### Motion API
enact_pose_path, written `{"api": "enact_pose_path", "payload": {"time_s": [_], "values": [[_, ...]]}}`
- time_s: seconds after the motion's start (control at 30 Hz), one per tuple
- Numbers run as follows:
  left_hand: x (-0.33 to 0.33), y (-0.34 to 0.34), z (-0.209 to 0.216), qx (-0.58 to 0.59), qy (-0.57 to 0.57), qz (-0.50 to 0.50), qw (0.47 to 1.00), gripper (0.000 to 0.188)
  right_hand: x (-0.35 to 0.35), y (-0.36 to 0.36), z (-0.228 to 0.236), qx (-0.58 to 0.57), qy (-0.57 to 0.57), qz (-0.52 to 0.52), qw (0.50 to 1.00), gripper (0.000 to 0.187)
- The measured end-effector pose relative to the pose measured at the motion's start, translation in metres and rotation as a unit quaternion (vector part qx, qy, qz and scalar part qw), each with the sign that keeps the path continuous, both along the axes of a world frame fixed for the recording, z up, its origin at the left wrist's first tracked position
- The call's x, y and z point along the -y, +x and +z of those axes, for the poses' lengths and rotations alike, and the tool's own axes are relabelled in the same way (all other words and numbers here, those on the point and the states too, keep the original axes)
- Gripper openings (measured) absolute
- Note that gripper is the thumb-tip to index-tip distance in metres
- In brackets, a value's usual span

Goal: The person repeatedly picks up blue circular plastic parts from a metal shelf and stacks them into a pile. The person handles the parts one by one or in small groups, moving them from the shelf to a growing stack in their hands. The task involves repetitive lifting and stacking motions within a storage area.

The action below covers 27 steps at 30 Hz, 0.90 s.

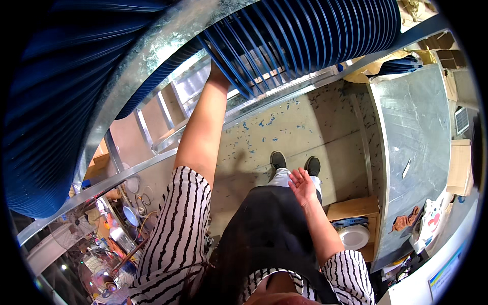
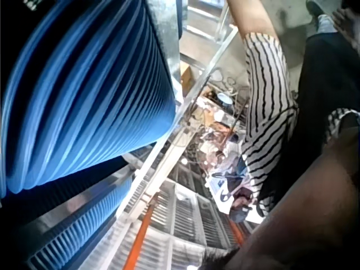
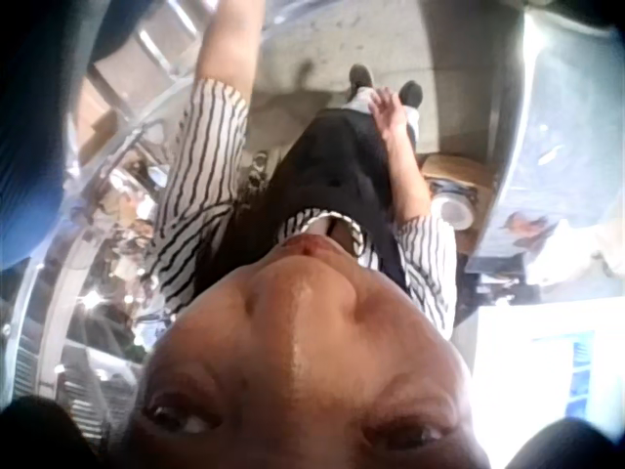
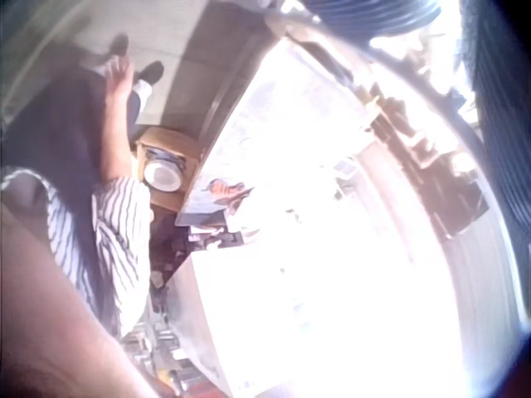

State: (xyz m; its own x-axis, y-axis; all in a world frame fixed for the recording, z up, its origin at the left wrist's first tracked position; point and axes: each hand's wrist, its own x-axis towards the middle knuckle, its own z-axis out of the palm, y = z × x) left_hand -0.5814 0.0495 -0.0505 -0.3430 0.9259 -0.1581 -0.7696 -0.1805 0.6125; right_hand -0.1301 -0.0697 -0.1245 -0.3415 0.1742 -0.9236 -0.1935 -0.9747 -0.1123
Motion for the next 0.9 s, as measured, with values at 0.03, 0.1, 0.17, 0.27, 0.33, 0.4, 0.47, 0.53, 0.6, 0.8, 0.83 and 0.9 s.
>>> {"api": "enact_pose_path", "payload": {"time_s": [0.03, 0.1, 0.17, 0.27, 0.33, 0.4, 0.47, 0.53, 0.6, 0.8, 0.83, 0.9], "values": [[-0.004, 0.001, -0.002, 0.008, 0.005, -0.009, 1.000, 0.055, 0.000, 0.000, 0.000, 0.005, 0.000, -0.001, 1.000, 0.043], [-0.008, 0.004, -0.003, -0.006, -0.003, -0.011, 1.000, 0.059, -0.002, -0.003, -0.001, 0.006, 0.009, 0.000, 1.000, 0.043], [-0.007, 0.006, -0.002, -0.003, -0.022, 0.016, 1.000, 0.061, -0.008, -0.018, 0.007, 0.021, 0.059, 0.049, 0.997, 0.042], [-0.010, 0.005, -0.002, -0.003, -0.037, 0.037, 0.999, 0.058, -0.035, -0.057, 0.031, 0.054, 0.218, 0.130, 0.966, 0.040], [-0.016, 0.014, 0.012, -0.019, -0.016, 0.028, 0.999, 0.051, -0.069, -0.092, 0.063, 0.060, 0.513, 0.140, 0.845, 0.032], [-0.009, 0.013, 0.016, -0.046, -0.016, 0.040, 0.998, 0.047, -0.110, -0.133, 0.135, 0.115, 0.749, 0.161, 0.633, 0.028], [-0.007, 0.017, 0.023, -0.056, -0.001, 0.050, 0.997, 0.044, -0.142, -0.172, 0.180, 0.128, 0.879, 0.112, 0.445, 0.027], [-0.002, 0.018, 0.031, -0.057, 0.025, 0.067, 0.996, 0.042, -0.159, -0.210, 0.206, 0.125, 0.921, 0.089, 0.359, 0.024], [-0.003, 0.032, 0.054, -0.098, -0.037, 0.114, 0.988, 0.050, -0.168, -0.230, 0.219, 0.160, 0.929, 0.128, 0.308, 0.019], [0.063, 0.110, 0.101, -0.157, -0.252, 0.217, 0.930, 0.066, -0.165, -0.247, 0.214, 0.281, 0.907, 0.232, 0.213, 0.018], [0.088, 0.125, 0.086, -0.162, -0.254, 0.192, 0.934, 0.073, -0.162, -0.247, 0.216, 0.295, 0.898, 0.253, 0.206, 0.017], [0.137, 0.171, 0.073, -0.134, -0.249, 0.124, 0.951, 0.077, -0.162, -0.250, 0.219, 0.331, 0.879, 0.289, 0.187, 0.016]]}}
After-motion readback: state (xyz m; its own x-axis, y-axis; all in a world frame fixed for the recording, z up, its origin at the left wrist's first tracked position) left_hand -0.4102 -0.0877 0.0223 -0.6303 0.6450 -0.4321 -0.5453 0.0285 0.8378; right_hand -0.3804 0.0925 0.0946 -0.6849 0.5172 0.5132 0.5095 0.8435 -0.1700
